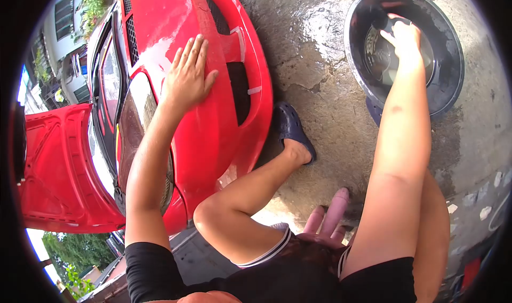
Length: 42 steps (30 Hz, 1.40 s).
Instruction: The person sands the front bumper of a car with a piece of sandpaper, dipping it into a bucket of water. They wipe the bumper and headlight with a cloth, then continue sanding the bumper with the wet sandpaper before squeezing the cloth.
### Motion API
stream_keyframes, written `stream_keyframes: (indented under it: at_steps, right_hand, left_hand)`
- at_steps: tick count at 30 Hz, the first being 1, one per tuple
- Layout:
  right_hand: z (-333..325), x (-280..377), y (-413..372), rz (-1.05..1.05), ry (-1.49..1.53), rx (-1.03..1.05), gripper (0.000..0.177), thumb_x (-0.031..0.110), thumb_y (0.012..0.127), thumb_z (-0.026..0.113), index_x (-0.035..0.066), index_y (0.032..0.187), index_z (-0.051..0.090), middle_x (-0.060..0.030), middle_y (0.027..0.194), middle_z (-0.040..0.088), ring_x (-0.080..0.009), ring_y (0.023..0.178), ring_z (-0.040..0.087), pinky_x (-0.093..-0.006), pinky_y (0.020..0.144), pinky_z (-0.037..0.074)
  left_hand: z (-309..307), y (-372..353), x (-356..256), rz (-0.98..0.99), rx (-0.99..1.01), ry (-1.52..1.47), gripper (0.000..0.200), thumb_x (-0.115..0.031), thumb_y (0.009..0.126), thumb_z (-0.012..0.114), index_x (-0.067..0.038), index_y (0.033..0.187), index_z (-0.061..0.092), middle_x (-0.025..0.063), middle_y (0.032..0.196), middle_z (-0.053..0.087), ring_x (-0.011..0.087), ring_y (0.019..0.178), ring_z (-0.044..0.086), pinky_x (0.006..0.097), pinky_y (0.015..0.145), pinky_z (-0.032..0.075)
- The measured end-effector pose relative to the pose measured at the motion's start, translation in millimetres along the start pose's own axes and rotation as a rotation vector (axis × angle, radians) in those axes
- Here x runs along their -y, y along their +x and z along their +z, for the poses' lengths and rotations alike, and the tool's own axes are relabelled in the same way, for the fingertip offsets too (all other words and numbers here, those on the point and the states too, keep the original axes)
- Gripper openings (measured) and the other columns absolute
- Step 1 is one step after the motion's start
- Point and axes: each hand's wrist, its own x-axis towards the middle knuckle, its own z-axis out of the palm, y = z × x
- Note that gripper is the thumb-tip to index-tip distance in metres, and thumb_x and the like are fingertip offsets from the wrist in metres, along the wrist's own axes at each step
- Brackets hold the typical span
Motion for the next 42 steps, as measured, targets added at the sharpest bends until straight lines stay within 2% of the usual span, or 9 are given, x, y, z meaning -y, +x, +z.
stream_keyframes:
  at_steps: [6, 8, 12, 16, 18, 22, 30, 37, 42]
  right_hand:
    - [-9, -37, -3, 0.218, 0.565, -0.093, 0.039, -0.014, 0.094, 0.046, -0.007, 0.126, 0.067, -0.0208, 0.107, 0.063, -0.0318, 0.094, 0.067, -0.0573, 0.102, 0.066]
    - [37, 0, -60, 0.018, 0.605, -0.028, 0.035, -0.014, 0.094, 0.048, -0.007, 0.121, 0.069, -0.0225, 0.114, 0.068, -0.0322, 0.096, 0.072, -0.0562, 0.100, 0.066]
    - [167, 31, -254, -0.634, 0.188, 0.019, 0.033, -0.012, 0.095, 0.051, 0.000, 0.112, 0.077, -0.0083, 0.103, 0.077, -0.0142, 0.087, 0.072, -0.0278, 0.074, 0.058]
    - [233, -1, -336, -0.560, -0.152, 0.745, 0.027, 0.002, 0.099, 0.061, 0.004, 0.121, 0.075, -0.0252, 0.117, 0.075, -0.0455, 0.100, 0.074, -0.0498, 0.093, 0.059]
    - [228, -13, -322, -0.526, -0.231, 0.778, 0.030, 0.002, 0.107, 0.054, 0.000, 0.131, 0.071, -0.0144, 0.125, 0.077, -0.0234, 0.106, 0.075, -0.0386, 0.095, 0.059]
    - [191, -13, -267, 0.100, 0.362, 0.810, 0.055, 0.019, 0.105, 0.057, 0.006, 0.159, 0.055, -0.0098, 0.164, 0.055, -0.0221, 0.145, 0.056, -0.0468, 0.117, 0.049]
    - [210, -119, -279, -0.279, 0.194, 0.641, 0.057, 0.030, 0.118, 0.049, -0.001, 0.165, 0.042, -0.0232, 0.166, 0.049, -0.0310, 0.157, 0.045, -0.0412, 0.130, 0.034]
    - [205, -213, -437, -0.667, -0.272, 0.694, 0.074, 0.032, 0.115, 0.044, -0.005, 0.172, 0.016, -0.0290, 0.180, 0.012, -0.0486, 0.166, 0.018, -0.0578, 0.133, 0.020]
    - [243, -188, -360, -0.790, -0.363, 0.727, 0.084, 0.051, 0.115, 0.034, -0.003, 0.173, 0.006, -0.0266, 0.182, 0.003, -0.0459, 0.169, 0.004, -0.0651, 0.133, 0.004]
  left_hand:
    - [-30, -105, -62, 0.147, 0.233, -0.077, 0.094, -0.051, 0.100, 0.067, 0.005, 0.168, 0.032, 0.0216, 0.178, 0.026, 0.0339, 0.166, 0.025, 0.0483, 0.135, 0.022]
    - [-34, -110, -58, 0.195, 0.257, -0.030, 0.100, -0.060, 0.097, 0.066, 0.000, 0.170, 0.031, 0.0172, 0.179, 0.027, 0.0334, 0.167, 0.023, 0.0490, 0.136, 0.020]
    - [-29, -65, -24, 0.177, 0.163, -0.079, 0.096, -0.066, 0.098, 0.061, -0.005, 0.168, 0.037, 0.0125, 0.179, 0.031, 0.0305, 0.167, 0.023, 0.0508, 0.136, 0.018]
    - [-6, 31, 26, 0.037, 0.131, 0.024, 0.082, -0.056, 0.105, 0.056, -0.004, 0.166, 0.040, 0.0157, 0.175, 0.036, 0.0353, 0.165, 0.027, 0.0523, 0.134, 0.024]
    - [-6, 40, 26, 0.020, 0.053, 0.032, 0.078, -0.052, 0.107, 0.055, -0.003, 0.166, 0.041, 0.0164, 0.175, 0.036, 0.0357, 0.165, 0.027, 0.0530, 0.133, 0.025]
    - [-23, -34, -19, 0.146, 0.081, -0.116, 0.076, -0.045, 0.102, 0.061, -0.006, 0.165, 0.044, 0.0149, 0.174, 0.038, 0.0350, 0.166, 0.025, 0.0530, 0.135, 0.021]
    - [-17, -149, -49, 0.586, 0.289, -0.085, 0.068, -0.052, 0.098, 0.067, -0.016, 0.156, 0.060, 0.0073, 0.174, 0.041, 0.0297, 0.164, 0.030, 0.0572, 0.135, 0.019]
    - [-10, -60, 67, -0.090, -0.079, -0.107, 0.079, -0.065, 0.103, 0.058, -0.027, 0.170, 0.041, 0.0135, 0.178, 0.033, 0.0395, 0.166, 0.023, 0.0649, 0.132, 0.016]
    - [2, -52, 78, -0.168, -0.132, -0.035, 0.086, -0.068, 0.102, 0.056, -0.026, 0.174, 0.033, 0.0160, 0.180, 0.026, 0.0397, 0.167, 0.021, 0.0645, 0.132, 0.012]
